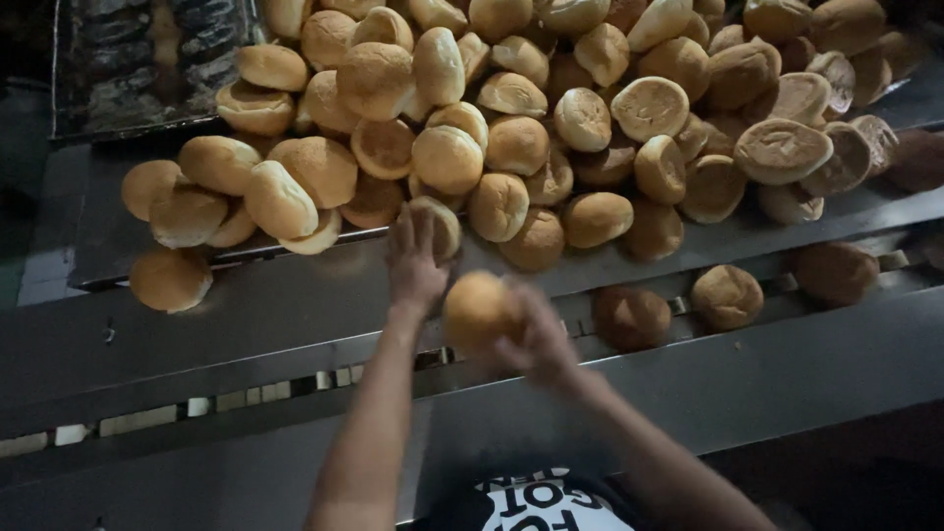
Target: The person picks up round bread buns from a large pile on a metal table and places them one by one onto a moving conveyor belt. The hands continuously grab buns and position them in a single file line on the belt as it moves forward.
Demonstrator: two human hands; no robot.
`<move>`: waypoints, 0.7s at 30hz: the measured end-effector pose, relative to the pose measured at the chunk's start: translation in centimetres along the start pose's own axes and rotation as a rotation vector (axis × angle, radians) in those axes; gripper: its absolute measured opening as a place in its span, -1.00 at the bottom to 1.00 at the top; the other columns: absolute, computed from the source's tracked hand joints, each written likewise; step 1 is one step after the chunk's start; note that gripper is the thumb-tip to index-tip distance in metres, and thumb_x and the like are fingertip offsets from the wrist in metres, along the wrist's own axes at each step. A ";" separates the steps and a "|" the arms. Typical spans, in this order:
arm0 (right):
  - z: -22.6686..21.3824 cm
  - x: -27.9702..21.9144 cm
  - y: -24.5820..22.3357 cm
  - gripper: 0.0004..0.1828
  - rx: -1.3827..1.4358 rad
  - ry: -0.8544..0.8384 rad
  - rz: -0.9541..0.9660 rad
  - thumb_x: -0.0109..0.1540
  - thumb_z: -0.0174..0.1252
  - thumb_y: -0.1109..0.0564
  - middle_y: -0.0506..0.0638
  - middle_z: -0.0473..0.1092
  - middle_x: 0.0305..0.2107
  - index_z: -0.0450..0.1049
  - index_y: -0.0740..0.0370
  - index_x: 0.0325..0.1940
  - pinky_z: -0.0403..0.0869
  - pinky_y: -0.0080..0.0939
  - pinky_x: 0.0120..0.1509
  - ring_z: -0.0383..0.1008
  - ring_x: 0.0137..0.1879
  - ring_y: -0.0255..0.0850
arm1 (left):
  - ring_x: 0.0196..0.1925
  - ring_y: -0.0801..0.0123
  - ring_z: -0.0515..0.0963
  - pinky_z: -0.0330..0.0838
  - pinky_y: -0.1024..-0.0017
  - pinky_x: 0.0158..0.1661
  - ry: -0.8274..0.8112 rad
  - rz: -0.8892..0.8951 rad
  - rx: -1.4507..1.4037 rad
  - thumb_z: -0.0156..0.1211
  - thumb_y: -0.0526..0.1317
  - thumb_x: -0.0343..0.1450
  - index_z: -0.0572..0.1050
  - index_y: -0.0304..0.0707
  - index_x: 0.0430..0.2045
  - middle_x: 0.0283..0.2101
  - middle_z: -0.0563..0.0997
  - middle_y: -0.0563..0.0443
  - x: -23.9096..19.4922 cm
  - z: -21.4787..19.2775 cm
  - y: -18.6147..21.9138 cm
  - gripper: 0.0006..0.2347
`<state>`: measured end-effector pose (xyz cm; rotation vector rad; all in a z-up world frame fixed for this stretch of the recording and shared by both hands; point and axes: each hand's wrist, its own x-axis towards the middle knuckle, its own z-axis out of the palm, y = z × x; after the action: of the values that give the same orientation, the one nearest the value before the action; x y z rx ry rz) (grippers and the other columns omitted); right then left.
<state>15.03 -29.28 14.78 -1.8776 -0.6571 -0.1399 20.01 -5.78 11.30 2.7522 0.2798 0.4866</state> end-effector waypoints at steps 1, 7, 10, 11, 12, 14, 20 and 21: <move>1.6 -1.5 0.0 -0.10 -0.073 -0.111 -0.081 -0.09 0.48 -0.01 0.16 0.39 -0.16 0.33 0.16 0.29 0.40 0.19 0.08 0.42 -0.06 0.09 | 0.34 -0.36 0.33 0.46 -0.45 -0.04 0.016 -0.013 -0.054 0.50 -0.03 0.20 0.25 -0.13 0.36 0.46 0.12 -0.31 0.8 1.3 -1.0 -0.21; 5.1 -3.7 -2.9 -0.18 -0.227 -0.566 0.124 0.15 0.34 0.05 0.23 0.22 0.28 0.23 0.03 0.49 0.53 0.12 0.16 0.36 0.31 0.27 | 0.25 -0.46 0.42 0.45 -0.33 0.09 -0.039 -0.191 -0.444 0.39 -0.17 0.28 0.24 -0.36 0.31 0.26 0.34 -0.48 2.6 0.1 -2.2 -0.32; 5.5 -3.6 -1.9 -0.29 -0.262 -0.563 -0.011 0.18 0.27 0.00 0.30 0.22 0.22 0.29 -0.01 0.43 0.55 0.13 0.08 0.34 0.29 0.35 | 0.30 0.04 0.49 0.43 0.02 0.20 -0.138 -0.609 -0.918 0.32 -0.07 0.36 0.37 -0.12 0.31 0.28 0.46 -0.16 -1.1 -0.4 -5.5 -0.43; 6.1 -4.0 -0.5 -0.29 -0.260 -0.560 -0.005 0.18 0.27 0.00 0.30 0.22 0.22 0.29 -0.01 0.43 0.55 0.13 0.08 0.34 0.29 0.35 | 0.30 0.04 0.49 0.43 0.02 0.20 -0.145 -0.608 -0.915 0.32 -0.07 0.36 0.37 -0.12 0.31 0.28 0.46 -0.16 -2.8 -0.6 -7.1 -0.43; 6.6 -4.4 0.8 -0.31 -0.244 -0.432 -0.053 0.16 0.35 0.01 0.32 0.28 0.17 0.35 0.03 0.36 0.55 0.11 0.07 0.39 0.24 0.33 | 0.23 -0.01 0.51 0.47 -0.05 0.11 -0.072 -0.754 -1.226 0.33 -0.10 0.37 0.40 -0.13 0.26 0.22 0.47 -0.17 -4.4 -0.8 -8.8 -0.48; 6.5 -4.5 1.9 -0.34 -0.225 -0.307 -0.100 0.13 0.43 0.03 0.34 0.34 0.12 0.40 0.08 0.30 0.54 0.09 0.06 0.44 0.19 0.30 | 0.16 -0.05 0.54 0.51 -0.11 0.02 0.013 -0.900 -1.535 0.35 -0.13 0.39 0.44 -0.13 0.21 0.16 0.47 -0.19 -7.4 -4.2 -9.2 -0.53; 3.8 -4.9 2.8 -0.21 -0.464 -0.482 0.110 0.14 0.34 0.15 0.24 0.28 0.19 0.29 -0.15 0.45 0.54 0.15 0.08 0.34 0.30 0.24 | 0.06 -0.11 0.62 0.55 -0.13 -0.10 0.022 -1.131 -1.576 0.05 -0.15 0.52 0.49 -0.26 0.06 0.11 0.57 -0.25 -16.7 -9.8 -11.0 -0.72; 3.3 -4.8 3.2 -0.27 -0.474 -0.529 0.133 0.20 0.29 0.09 0.25 0.19 0.29 0.25 -0.10 0.45 0.46 0.24 0.17 0.22 0.37 0.23 | 0.05 0.05 0.58 0.52 0.04 -0.18 -0.007 -1.094 -1.554 0.11 -0.15 0.49 0.50 -0.24 0.03 0.06 0.58 -0.14 -18.9 -6.3 -13.9 -0.73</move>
<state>11.88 -28.94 8.91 -2.4384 -0.9068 0.3268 -1.60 4.24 6.37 0.8652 0.8422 0.1792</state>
